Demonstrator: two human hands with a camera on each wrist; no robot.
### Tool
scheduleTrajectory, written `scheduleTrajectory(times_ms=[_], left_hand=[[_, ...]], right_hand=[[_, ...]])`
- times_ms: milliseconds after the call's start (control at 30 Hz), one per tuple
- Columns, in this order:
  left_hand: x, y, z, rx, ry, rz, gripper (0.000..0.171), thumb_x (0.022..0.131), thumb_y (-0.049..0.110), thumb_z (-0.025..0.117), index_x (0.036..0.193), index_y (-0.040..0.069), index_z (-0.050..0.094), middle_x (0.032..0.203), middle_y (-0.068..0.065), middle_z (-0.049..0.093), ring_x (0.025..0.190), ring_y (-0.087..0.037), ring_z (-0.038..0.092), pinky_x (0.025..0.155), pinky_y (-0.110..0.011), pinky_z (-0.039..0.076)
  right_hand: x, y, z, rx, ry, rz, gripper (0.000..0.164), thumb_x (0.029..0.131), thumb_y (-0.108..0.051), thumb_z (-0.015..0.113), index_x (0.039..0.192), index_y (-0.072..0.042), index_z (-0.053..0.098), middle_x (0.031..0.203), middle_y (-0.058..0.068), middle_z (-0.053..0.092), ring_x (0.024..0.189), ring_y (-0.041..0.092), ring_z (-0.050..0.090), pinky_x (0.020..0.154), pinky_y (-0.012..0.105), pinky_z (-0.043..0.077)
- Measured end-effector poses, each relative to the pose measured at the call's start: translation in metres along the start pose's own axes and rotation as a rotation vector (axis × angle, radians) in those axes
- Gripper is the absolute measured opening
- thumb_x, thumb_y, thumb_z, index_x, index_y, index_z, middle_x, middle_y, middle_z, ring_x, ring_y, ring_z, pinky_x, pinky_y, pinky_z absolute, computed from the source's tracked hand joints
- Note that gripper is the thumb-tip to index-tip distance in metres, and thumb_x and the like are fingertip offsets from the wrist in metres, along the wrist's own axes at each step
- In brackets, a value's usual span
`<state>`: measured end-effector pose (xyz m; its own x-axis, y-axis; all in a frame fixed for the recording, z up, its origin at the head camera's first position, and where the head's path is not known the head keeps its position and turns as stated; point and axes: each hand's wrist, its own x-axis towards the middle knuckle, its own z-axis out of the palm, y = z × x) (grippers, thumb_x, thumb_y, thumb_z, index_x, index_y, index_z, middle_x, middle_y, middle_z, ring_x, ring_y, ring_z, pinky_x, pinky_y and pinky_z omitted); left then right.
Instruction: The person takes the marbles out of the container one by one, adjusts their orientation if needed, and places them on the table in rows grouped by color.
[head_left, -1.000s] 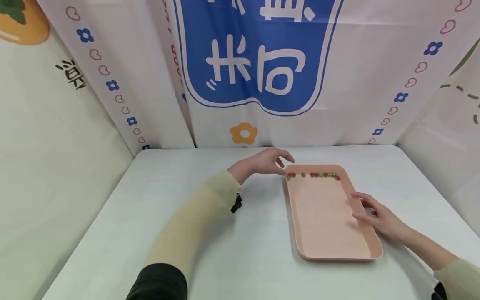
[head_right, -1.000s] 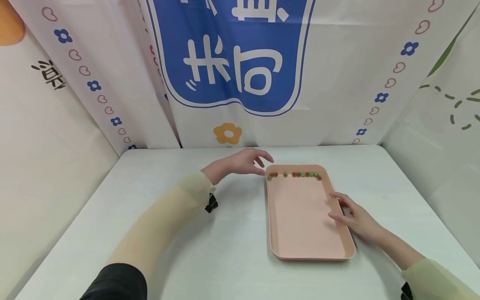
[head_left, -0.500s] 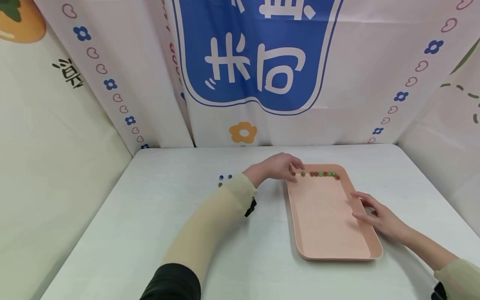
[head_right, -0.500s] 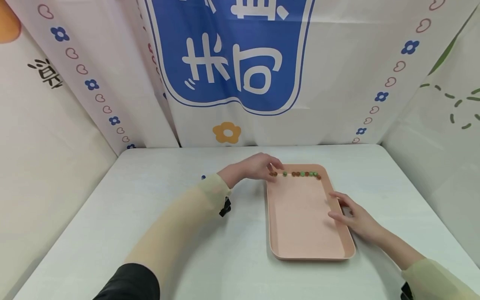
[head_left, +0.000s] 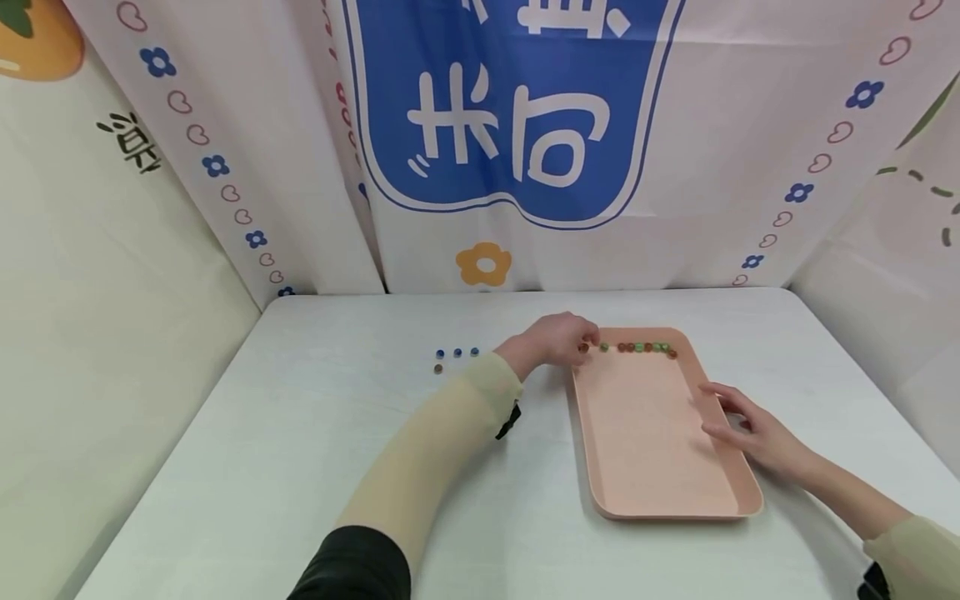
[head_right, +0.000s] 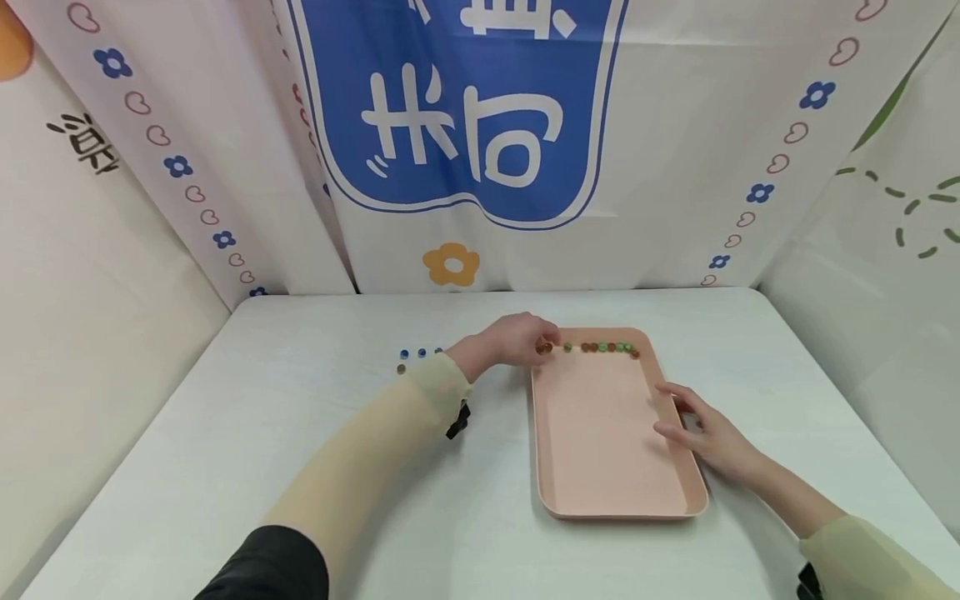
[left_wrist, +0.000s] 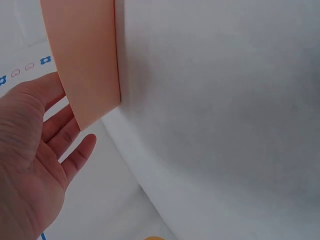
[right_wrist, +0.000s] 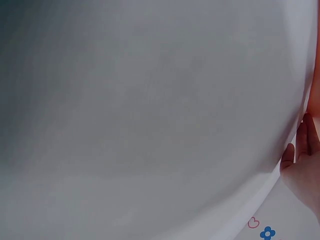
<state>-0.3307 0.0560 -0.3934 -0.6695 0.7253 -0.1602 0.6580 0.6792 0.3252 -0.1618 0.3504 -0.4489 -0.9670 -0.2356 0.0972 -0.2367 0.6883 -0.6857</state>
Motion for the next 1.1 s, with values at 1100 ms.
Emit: scheduleTrajectory(times_ms=[1100], left_hand=[[0.008,0.007,0.021,-0.061,0.062,-0.076,0.017,0.087,-0.002,0.064,0.088,0.015,0.067,0.084,0.005,0.060,0.077,-0.011,0.053,0.066,-0.021,0.043]], right_hand=[[0.000,0.000,0.001,0.021,0.007,-0.011,0.059,0.093,-0.013,0.066,0.143,-0.003,0.038,0.139,0.022,0.043,0.108,-0.015,0.035,0.083,0.012,0.034]])
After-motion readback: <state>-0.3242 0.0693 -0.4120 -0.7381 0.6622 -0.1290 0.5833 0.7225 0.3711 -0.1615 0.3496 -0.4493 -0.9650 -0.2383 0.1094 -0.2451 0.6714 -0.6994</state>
